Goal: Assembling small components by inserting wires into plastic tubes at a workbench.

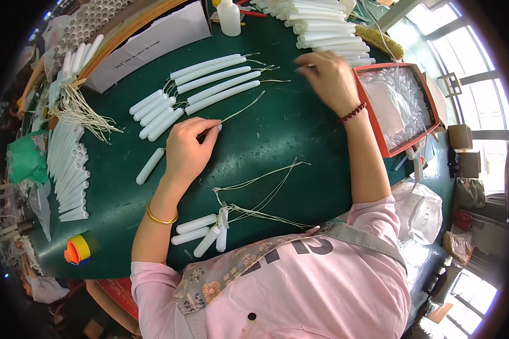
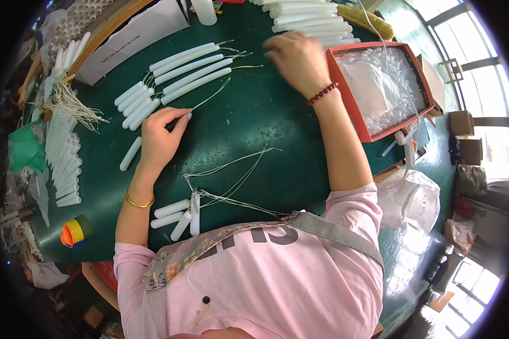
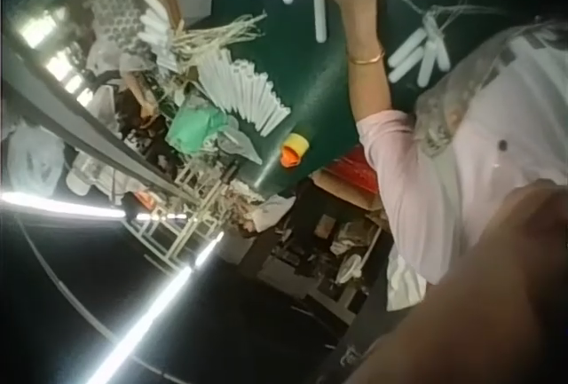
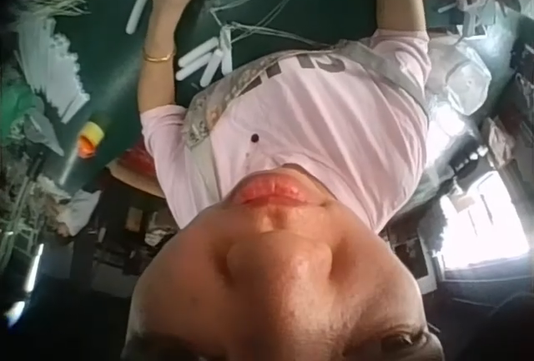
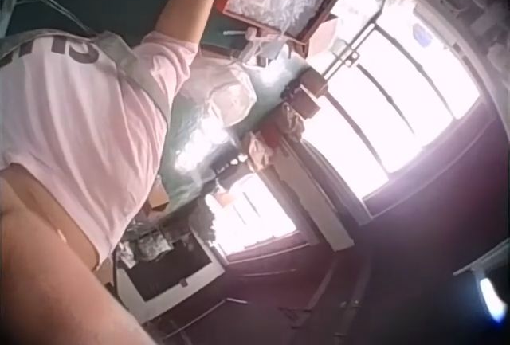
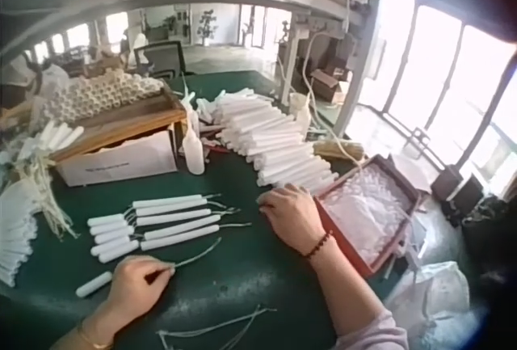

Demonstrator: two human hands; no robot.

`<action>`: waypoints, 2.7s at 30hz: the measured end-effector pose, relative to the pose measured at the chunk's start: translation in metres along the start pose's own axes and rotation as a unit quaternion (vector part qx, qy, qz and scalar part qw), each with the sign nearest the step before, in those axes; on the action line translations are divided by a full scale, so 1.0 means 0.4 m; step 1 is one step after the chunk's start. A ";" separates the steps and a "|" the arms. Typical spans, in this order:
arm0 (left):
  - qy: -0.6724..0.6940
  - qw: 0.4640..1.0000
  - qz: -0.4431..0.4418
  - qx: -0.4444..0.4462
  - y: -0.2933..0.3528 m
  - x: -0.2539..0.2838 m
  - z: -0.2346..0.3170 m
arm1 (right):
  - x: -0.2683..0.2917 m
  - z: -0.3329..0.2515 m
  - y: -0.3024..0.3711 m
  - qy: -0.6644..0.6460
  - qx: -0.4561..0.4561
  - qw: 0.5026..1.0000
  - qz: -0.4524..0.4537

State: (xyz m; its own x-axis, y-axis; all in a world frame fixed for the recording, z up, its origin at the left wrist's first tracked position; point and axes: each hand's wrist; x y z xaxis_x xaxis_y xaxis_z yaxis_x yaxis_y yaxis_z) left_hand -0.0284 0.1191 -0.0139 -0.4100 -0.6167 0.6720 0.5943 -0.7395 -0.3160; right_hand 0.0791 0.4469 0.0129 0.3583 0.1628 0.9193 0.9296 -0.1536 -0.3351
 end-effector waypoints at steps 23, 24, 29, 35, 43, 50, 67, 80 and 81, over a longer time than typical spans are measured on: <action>0.020 1.000 -0.008 0.003 0.000 0.000 0.005 | 0.003 -0.157 0.017 0.048 0.172 0.984 -0.019; 0.018 1.000 -0.005 0.007 -0.001 -0.001 0.006 | -0.002 -0.167 0.018 0.045 0.176 0.983 -0.019; -0.029 0.998 -0.026 -0.055 -0.012 0.013 0.003 | -0.053 -0.240 0.037 -0.061 0.217 0.971 -0.077; -0.152 0.983 -0.100 0.021 0.051 0.204 -0.018 | -0.006 -0.129 0.033 -0.021 0.127 0.981 -0.145; -0.099 0.987 -0.106 0.071 0.108 0.192 -0.072 | -0.033 -0.204 0.024 -0.146 0.161 0.959 -0.182; -0.050 0.990 -0.085 0.101 0.114 0.167 -0.075 | -0.064 -0.227 0.035 -0.312 0.046 0.923 -0.221; -0.316 0.942 -0.046 -0.104 0.143 0.112 -0.044 | -0.064 -0.211 0.028 -0.300 -0.004 0.918 -0.259; 0.100 0.993 -0.010 0.064 0.137 0.122 -0.041 | -0.075 -0.216 0.023 -0.105 0.190 0.973 -0.073; -0.015 1.000 -0.018 0.005 0.123 0.162 -0.032 | -0.076 -0.213 0.025 -0.103 0.185 0.975 -0.073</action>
State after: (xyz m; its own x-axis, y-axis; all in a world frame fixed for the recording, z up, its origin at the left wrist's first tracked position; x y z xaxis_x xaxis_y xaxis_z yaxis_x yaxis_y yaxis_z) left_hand -0.0345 0.0392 0.0055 -0.4096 -0.5812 0.7031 0.5866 -0.7581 -0.2849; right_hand 0.0700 0.3574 -0.0010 0.1936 0.3537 0.9151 0.9258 0.2427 -0.2897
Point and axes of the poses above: each hand's wrist, its own y-axis away from the middle knuckle, its own x-axis out of the back of the hand, z = x × y, and after that the axes turned 6 degrees about -z, right-handed
